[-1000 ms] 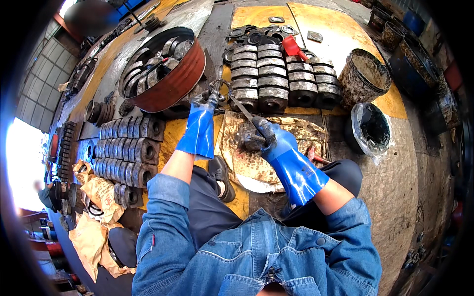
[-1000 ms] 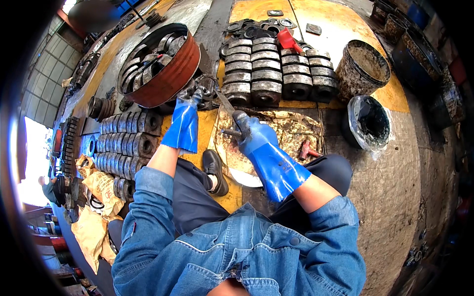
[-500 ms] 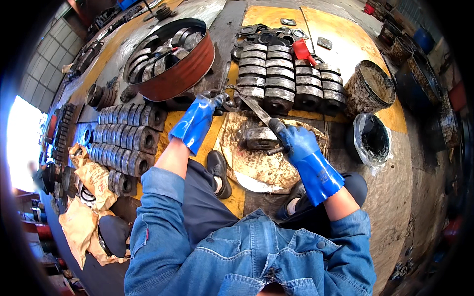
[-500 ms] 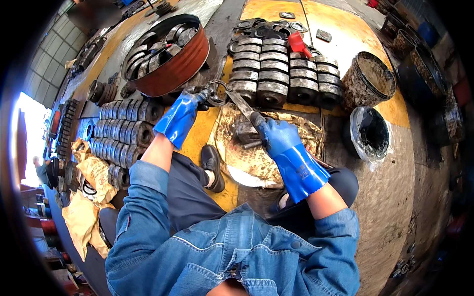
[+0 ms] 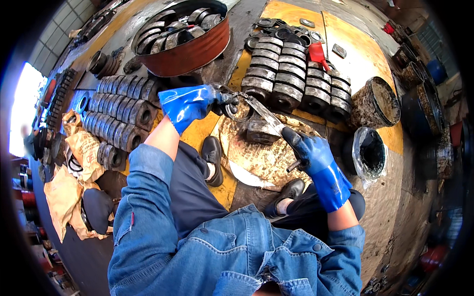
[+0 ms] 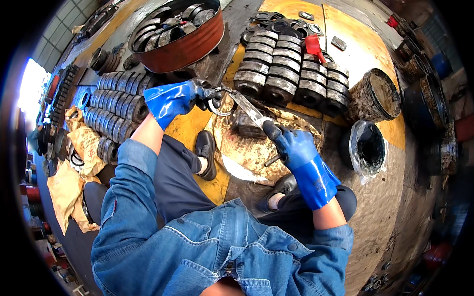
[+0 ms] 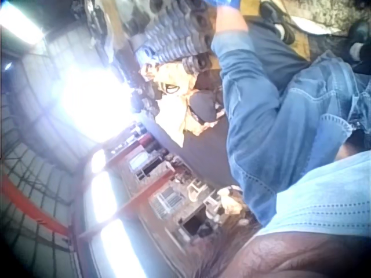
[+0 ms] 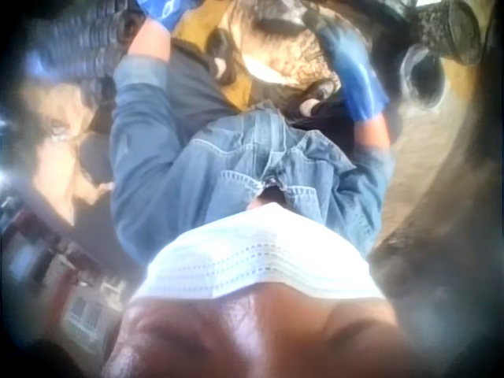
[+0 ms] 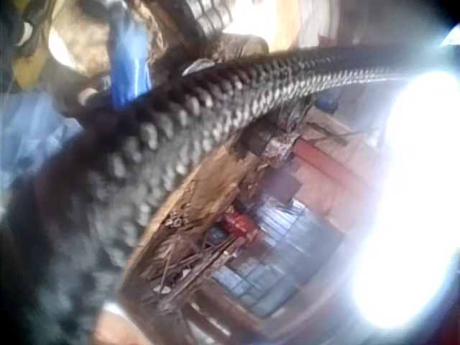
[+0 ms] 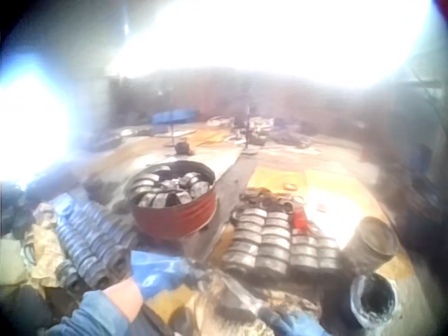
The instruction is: The person cleans residues from metal components using a scraper and a hammer. They scrape internal and external surfaces of the parts and tap them with a hammer while holding them by hand.
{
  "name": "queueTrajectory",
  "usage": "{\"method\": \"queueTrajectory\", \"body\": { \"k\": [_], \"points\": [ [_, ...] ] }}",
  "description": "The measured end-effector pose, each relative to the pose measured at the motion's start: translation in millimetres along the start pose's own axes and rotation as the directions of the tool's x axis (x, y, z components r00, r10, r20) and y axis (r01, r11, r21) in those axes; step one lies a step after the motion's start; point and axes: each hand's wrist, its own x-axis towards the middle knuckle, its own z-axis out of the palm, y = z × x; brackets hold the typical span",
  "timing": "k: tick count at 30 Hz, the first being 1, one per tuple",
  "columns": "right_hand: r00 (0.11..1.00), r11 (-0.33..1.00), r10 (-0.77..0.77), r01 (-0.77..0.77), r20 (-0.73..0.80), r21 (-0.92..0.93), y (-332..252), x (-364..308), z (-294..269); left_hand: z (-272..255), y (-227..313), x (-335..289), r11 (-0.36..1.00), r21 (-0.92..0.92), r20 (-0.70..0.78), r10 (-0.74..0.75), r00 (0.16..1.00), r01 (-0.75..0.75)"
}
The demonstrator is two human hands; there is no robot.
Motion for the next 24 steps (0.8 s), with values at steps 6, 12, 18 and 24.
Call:
{"method": "queueTrajectory", "body": {
  "k": [6,12,18,24],
  "points": [
    [0.99,0.989,-0.135,0.137,0.029,-0.063,4.0,-4.4,0.4,-6.5,-4.6,-11.5,0.999,0.028,0.012,-0.029,0.999,0.029],
    [0.982,0.978,-0.184,0.187,0.046,-0.089,-1.6,1.0,-7.1,-8.0,-5.9,-14.1,0.999,0.03,0.017,-0.046,0.999,0.045],
    [0.978,0.977,-0.202,0.205,0.043,-0.062,3.6,1.9,-0.3,-7.0,-6.9,-13.1,0.998,0.02,0.018,-0.058,0.998,0.058],
    [0.972,0.99,-0.14,0.142,-0.189,-0.007,-5.0,10.4,1.9,1.0,-3.8,-2.3,0.998,-0.002,0.004,-0.057,0.998,0.057]
  ]
}}
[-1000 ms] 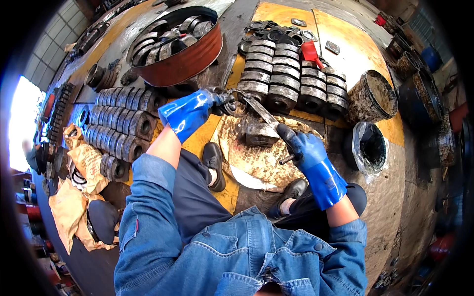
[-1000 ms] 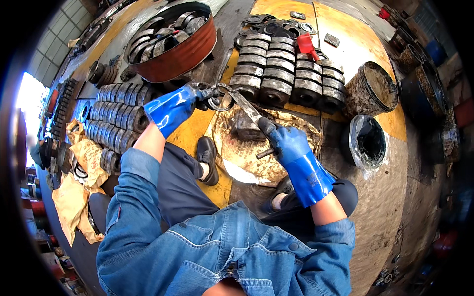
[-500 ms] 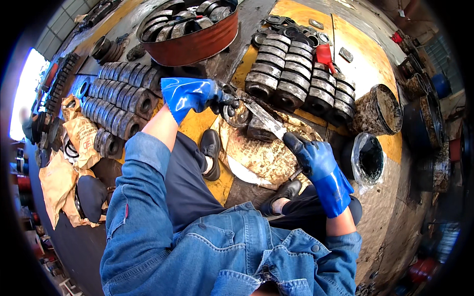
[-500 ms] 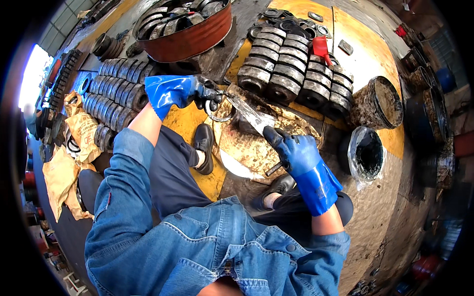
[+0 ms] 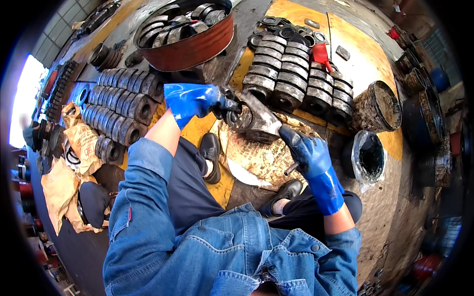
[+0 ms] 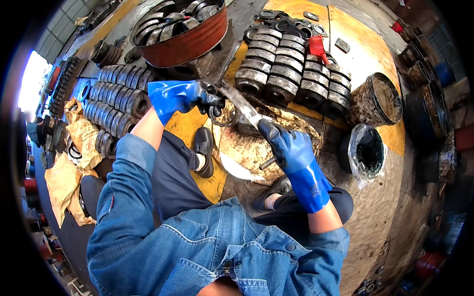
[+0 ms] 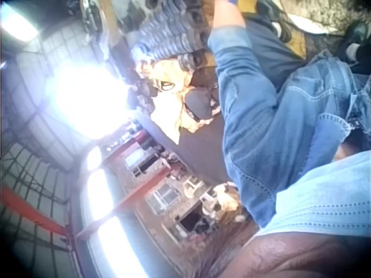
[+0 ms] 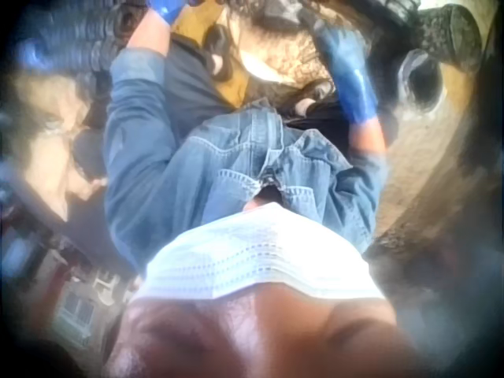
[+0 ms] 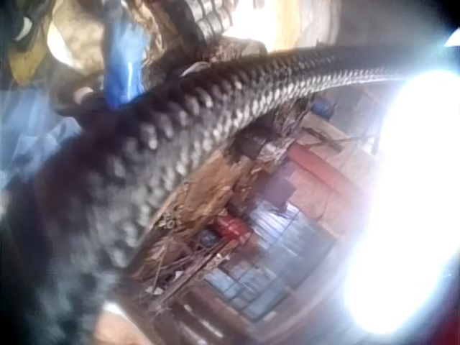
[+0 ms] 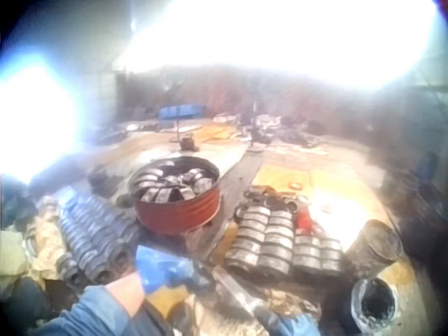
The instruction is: The person cleans residues from metal components using a scraper and a hammer. They scrape internal and external surfaces of the parts and tap them with a hammer while holding them by hand.
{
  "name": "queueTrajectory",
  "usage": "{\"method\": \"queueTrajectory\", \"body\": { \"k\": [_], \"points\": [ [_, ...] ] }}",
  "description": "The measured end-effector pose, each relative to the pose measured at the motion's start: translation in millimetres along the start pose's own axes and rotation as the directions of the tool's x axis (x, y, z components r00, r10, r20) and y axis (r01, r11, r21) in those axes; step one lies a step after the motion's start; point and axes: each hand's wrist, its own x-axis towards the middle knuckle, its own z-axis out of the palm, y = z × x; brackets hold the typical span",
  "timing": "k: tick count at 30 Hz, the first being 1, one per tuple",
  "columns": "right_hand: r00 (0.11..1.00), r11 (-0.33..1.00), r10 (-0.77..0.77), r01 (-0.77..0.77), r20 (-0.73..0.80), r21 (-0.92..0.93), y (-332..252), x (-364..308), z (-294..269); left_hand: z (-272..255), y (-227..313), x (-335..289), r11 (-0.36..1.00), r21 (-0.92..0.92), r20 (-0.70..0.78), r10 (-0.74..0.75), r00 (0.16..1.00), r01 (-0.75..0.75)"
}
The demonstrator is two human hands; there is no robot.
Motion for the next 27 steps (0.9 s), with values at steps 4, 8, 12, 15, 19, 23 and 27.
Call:
{"method": "queueTrajectory", "body": {
  "k": [4,8,12,15,19,23,27],
  "points": [
    [0.97,0.98,0.136,-0.101,-0.202,0.172,-3.2,9.7,2.5,9.4,6.7,17.0,1.0,-0.027,-0.01,0.008,1.0,-0.008],
    [0.921,0.907,0.387,-0.389,0.045,0.164,-10.5,-0.1,8.6,20.6,12.1,35.1,0.998,-0.056,-0.033,0.011,0.999,-0.013],
    [0.921,0.917,0.388,-0.389,0.032,0.093,-15.1,0.9,19.1,30.5,20.4,36.7,0.99,-0.103,-0.082,0.093,0.992,-0.101],
    [0.907,0.907,0.417,-0.42,0.06,0.034,-5.5,-6.2,32.6,44.4,32.3,29.5,0.974,-0.074,-0.106,0.205,0.973,-0.213],
    [0.909,0.905,0.415,-0.418,-0.046,-0.083,-6.8,-6.0,41.4,46.9,26.6,36.5,0.955,-0.129,-0.088,0.258,0.962,-0.268],
    [0.721,0.56,0.687,-0.605,0.092,0.565,-3.1,8.0,34.6,47.6,9.1,50.3,0.939,0.064,-0.164,0.345,0.924,-0.339],
    [0.688,0.18,0.698,-0.435,0.198,0.882,-14.8,16.4,23.5,56.8,12.7,46.0,0.935,0.082,-0.197,0.356,0.914,-0.346]
  ]
}}
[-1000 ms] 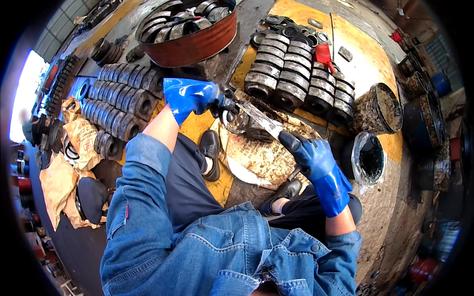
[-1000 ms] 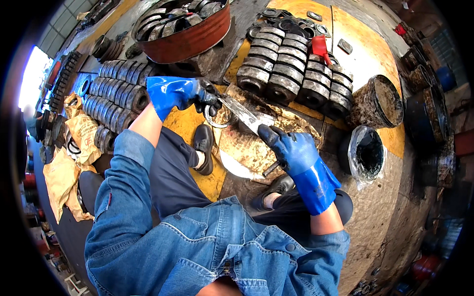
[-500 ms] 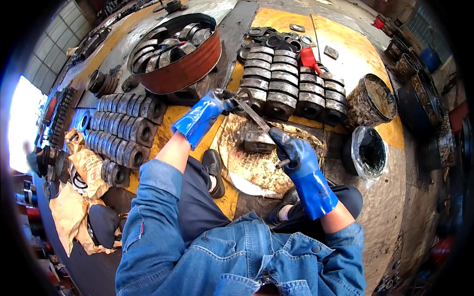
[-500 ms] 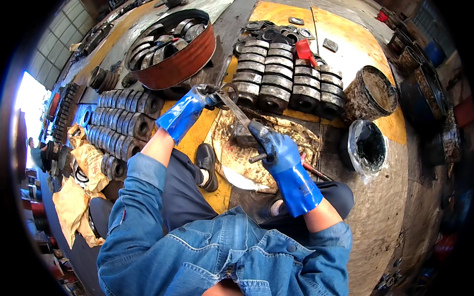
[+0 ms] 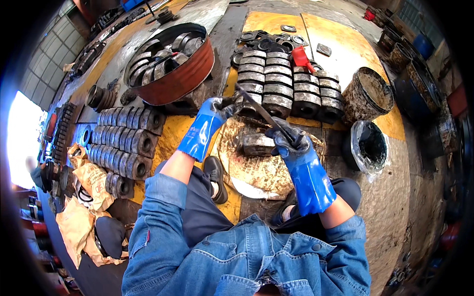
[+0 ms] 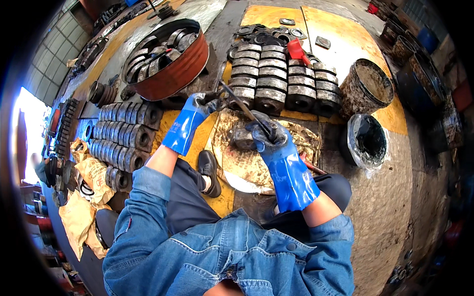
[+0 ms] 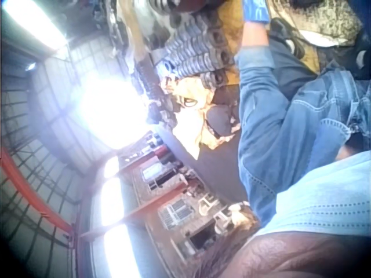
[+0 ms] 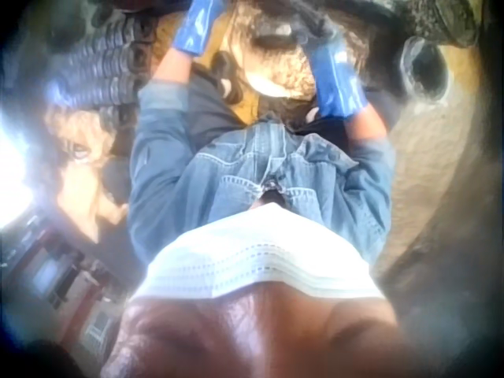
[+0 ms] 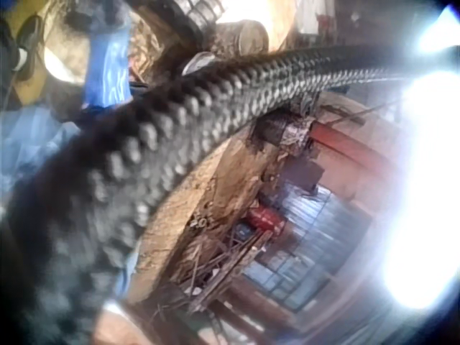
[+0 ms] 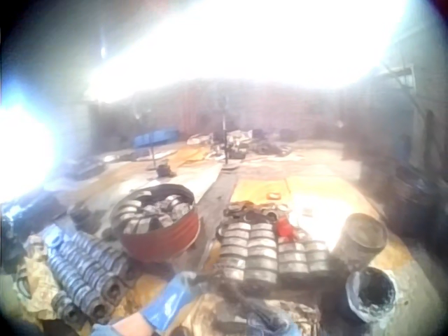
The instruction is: The person cleans residues from metal components using a scraper and a hammer. They scrape internal and external surfaces of the parts and tap them with a hammer while holding them by hand.
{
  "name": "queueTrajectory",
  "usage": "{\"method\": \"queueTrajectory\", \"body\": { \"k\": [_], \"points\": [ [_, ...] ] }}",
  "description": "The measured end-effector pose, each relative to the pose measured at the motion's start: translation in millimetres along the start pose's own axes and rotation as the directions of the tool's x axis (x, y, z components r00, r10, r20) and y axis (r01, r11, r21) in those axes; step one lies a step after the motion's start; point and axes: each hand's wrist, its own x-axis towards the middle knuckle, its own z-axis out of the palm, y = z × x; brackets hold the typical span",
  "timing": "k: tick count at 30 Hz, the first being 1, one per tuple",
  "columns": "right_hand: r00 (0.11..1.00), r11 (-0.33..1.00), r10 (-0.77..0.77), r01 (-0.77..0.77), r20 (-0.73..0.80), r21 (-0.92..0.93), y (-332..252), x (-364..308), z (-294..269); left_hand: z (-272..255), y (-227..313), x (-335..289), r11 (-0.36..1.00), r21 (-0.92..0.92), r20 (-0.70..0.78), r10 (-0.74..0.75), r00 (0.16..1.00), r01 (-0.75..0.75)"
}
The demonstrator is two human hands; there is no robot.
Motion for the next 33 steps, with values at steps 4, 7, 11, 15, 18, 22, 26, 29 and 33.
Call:
{"method": "queueTrajectory", "body": {
  "k": [4,7,11,15,18,22,26,29,33],
  "points": [
    [0.978,0.969,0.179,-0.194,0.11,0.152,8.3,2.3,12.4,-8.2,-5.6,-6.4,0.993,0.112,-0.03,0.042,0.999,-0.039],
    [0.97,0.92,0.235,-0.245,0.068,0.307,-12.2,4.9,-1.8,5.5,1.8,11.0,0.987,0.11,-0.021,0.119,0.993,-0.116],
    [0.983,0.946,0.182,-0.185,0.033,0.267,-8.5,12.4,8.3,-13.4,-10.7,-0.9,0.972,0.204,-0.047,0.127,0.991,-0.115],
    [0.971,0.704,0.195,-0.235,0.136,0.67,-5.4,33.1,-4.5,-7.7,-2.8,-1.4,0.92,0.278,-0.108,0.317,0.942,-0.277],
    [0.942,0.854,0.331,-0.274,-0.056,0.442,-11.7,26.9,-4.5,-9.9,-0.3,-3.8,0.994,0.008,-0.14,0.111,0.984,-0.111],
    [0.847,0.529,0.516,-0.433,0.129,0.729,10.0,41.3,-22.3,4.9,24.4,-7.8,0.987,-0.058,-0.176,0.138,0.975,-0.151],
    [0.774,0.312,0.58,-0.501,0.255,0.807,10.4,40.5,-19.4,-0.8,21.6,-8.3,0.983,-0.071,-0.224,0.15,0.963,-0.169],
    [0.743,0.251,0.6,-0.527,0.296,0.812,14.3,39.6,-17.3,-1.7,22.0,-4.5,0.987,-0.029,-0.292,0.143,0.946,-0.159],
    [0.764,0.56,0.633,-0.564,0.124,0.607,-8.1,29.8,-0.8,-5.2,22.2,-2.6,0.987,-0.116,-0.334,0.065,0.94,-0.11]
  ]
}}
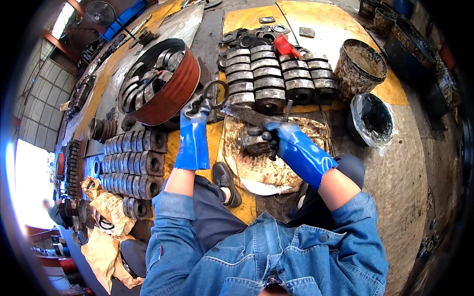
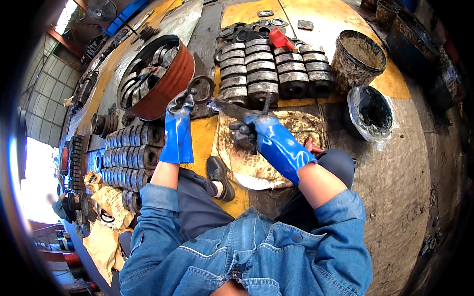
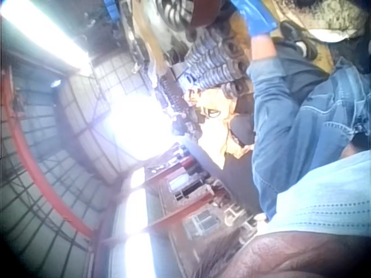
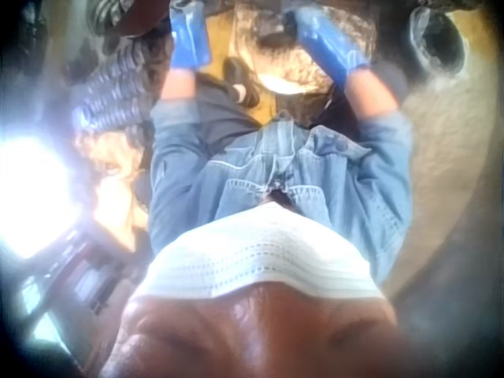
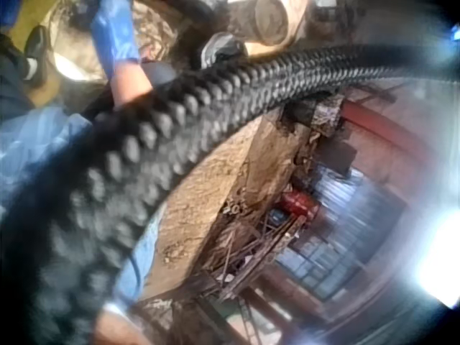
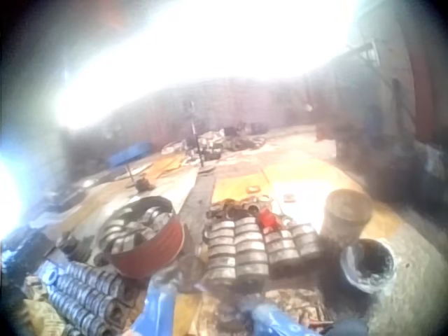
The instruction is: The person cleans residues from metal components using a scraper and a hammer. They scrape internal and external surfaces of the parts and tap them with a hammer while holding them by hand.
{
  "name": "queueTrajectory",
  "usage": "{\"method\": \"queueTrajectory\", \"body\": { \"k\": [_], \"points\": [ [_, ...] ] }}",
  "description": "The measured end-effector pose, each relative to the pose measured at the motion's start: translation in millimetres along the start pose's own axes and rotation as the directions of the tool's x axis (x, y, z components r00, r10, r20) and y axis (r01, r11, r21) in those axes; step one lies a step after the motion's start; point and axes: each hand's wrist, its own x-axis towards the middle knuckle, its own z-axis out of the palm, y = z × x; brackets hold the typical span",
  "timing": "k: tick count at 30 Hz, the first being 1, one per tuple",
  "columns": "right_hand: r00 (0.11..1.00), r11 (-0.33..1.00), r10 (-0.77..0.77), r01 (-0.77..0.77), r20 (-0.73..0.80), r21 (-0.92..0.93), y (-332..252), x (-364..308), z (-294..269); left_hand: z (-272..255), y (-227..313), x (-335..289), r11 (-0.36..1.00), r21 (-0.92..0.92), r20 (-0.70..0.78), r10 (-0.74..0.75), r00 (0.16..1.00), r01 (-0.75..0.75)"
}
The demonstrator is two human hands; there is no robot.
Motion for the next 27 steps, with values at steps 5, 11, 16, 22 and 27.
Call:
{"method": "queueTrajectory", "body": {
  "k": [5,11,16,22,27],
  "points": [
    [0.93,0.597,-0.336,0.333,0.15,-0.73,9.1,-31.1,21.9,1.6,0.7,-0.4,1.0,-0.009,-0.005,-0.019,1.0,0.019],
    [0.676,0.042,-0.603,0.557,0.423,-0.83,19.3,-0.6,-0.1,11.0,-10.8,8.7,0.998,0.056,0.071,-0.005,0.997,0.001],
    [0.8,-0.213,-0.521,0.214,0.297,-0.953,4.6,-19.9,4.7,12.9,-19.4,11.4,1.0,0.008,0.071,0.027,0.997,-0.028],
    [0.641,-0.474,-0.612,0.172,0.463,-0.864,-0.6,-7.8,-16.3,2.5,-52.7,29.5,0.796,-0.497,0.216,-0.273,0.937,0.346],
    [0.43,-0.495,-0.679,0.33,0.595,-0.804,-42.2,-27.5,-26.8,-4.7,-79.3,53.8,0.832,-0.393,0.469,-0.184,0.864,0.391]
  ]
}}
